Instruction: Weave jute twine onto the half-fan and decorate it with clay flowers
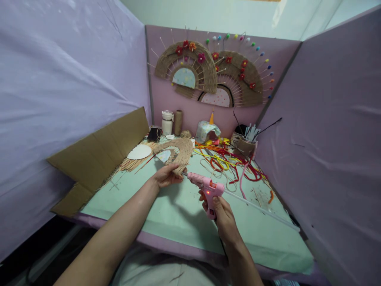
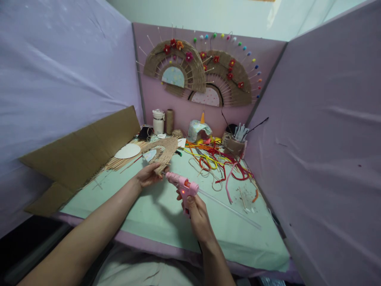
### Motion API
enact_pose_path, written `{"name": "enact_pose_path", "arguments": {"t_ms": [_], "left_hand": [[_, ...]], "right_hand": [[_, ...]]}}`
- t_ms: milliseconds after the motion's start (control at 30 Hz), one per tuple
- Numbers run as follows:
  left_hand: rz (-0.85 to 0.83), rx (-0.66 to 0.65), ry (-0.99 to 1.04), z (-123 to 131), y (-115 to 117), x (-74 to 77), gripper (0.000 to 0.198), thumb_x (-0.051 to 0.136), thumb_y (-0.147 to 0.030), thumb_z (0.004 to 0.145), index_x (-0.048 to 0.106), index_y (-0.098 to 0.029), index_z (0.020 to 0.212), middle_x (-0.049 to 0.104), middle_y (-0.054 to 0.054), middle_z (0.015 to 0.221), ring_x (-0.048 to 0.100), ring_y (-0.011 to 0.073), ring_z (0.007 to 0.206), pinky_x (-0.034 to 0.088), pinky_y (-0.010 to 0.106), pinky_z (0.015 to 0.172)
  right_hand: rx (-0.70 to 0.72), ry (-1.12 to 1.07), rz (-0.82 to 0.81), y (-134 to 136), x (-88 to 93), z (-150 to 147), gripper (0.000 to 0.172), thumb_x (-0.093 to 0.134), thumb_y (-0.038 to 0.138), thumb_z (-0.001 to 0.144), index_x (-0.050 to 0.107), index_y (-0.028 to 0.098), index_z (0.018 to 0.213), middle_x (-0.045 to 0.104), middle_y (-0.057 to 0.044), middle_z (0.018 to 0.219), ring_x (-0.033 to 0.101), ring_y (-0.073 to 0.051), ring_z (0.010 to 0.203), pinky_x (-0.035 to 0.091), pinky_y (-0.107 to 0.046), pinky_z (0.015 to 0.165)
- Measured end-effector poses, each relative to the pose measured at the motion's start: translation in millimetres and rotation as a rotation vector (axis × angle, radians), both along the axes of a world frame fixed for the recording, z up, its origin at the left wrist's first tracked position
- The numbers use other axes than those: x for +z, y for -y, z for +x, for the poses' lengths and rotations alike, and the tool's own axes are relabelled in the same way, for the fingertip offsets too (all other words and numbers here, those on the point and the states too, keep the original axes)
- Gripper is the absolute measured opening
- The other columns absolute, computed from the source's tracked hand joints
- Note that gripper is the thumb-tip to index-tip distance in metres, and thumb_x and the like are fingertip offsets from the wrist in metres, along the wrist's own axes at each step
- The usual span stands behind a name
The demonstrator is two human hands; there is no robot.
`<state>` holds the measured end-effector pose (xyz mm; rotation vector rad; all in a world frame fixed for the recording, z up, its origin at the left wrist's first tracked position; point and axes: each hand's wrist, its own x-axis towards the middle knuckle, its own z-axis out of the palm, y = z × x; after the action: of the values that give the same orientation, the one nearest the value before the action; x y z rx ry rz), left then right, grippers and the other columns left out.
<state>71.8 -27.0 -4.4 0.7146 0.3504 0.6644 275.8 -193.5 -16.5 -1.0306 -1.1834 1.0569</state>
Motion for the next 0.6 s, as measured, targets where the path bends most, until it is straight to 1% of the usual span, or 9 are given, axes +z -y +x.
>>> {"name": "enact_pose_path", "arguments": {"t_ms": [233, 400, 600], "left_hand": [[0.006, -0.007, 0.012, -0.2, -0.1, -0.5, 0.025, 0.064, -0.02, 0.082, 0.063, -0.007, 0.103, 0.071, 0.012, 0.088, 0.069, 0.017, 0.066, 0.055, 0.024, 0.056], [0.016, -0.001, 0.001, 0.6, 0.7, 1.0, 0.023, 0.065, -0.021, 0.082, 0.063, -0.008, 0.102, 0.071, 0.011, 0.085, 0.068, 0.0155, 0.064, 0.055, 0.022, 0.054], [0.017, 0.008, -0.008, 1.5, 2.0, 2.6, 0.025, 0.065, -0.021, 0.082, 0.062, -0.007, 0.102, 0.071, 0.01, 0.084, 0.068, 0.0152, 0.064, 0.055, 0.021, 0.053]], "right_hand": [[0.015, -0.003, 0.002, 0.5, 1.2, -0.5, 0.047, 0.047, 0.058, 0.091, 0.07, 0.018, 0.1, 0.069, -0.009, 0.099, 0.053, -0.014, 0.068, 0.041, -0.027, 0.06], [0.009, -0.009, 0.001, 0.2, 0.6, 0.1, 0.047, 0.047, 0.058, 0.09, 0.07, 0.018, 0.099, 0.068, -0.009, 0.102, 0.054, -0.015, 0.07, 0.042, -0.027, 0.061], [0.013, 0.008, -0.005, -0.3, 2.9, -1.2, 0.048, 0.047, 0.06, 0.09, 0.07, 0.018, 0.095, 0.068, -0.009, 0.099, 0.054, -0.014, 0.068, 0.041, -0.027, 0.058]]}}
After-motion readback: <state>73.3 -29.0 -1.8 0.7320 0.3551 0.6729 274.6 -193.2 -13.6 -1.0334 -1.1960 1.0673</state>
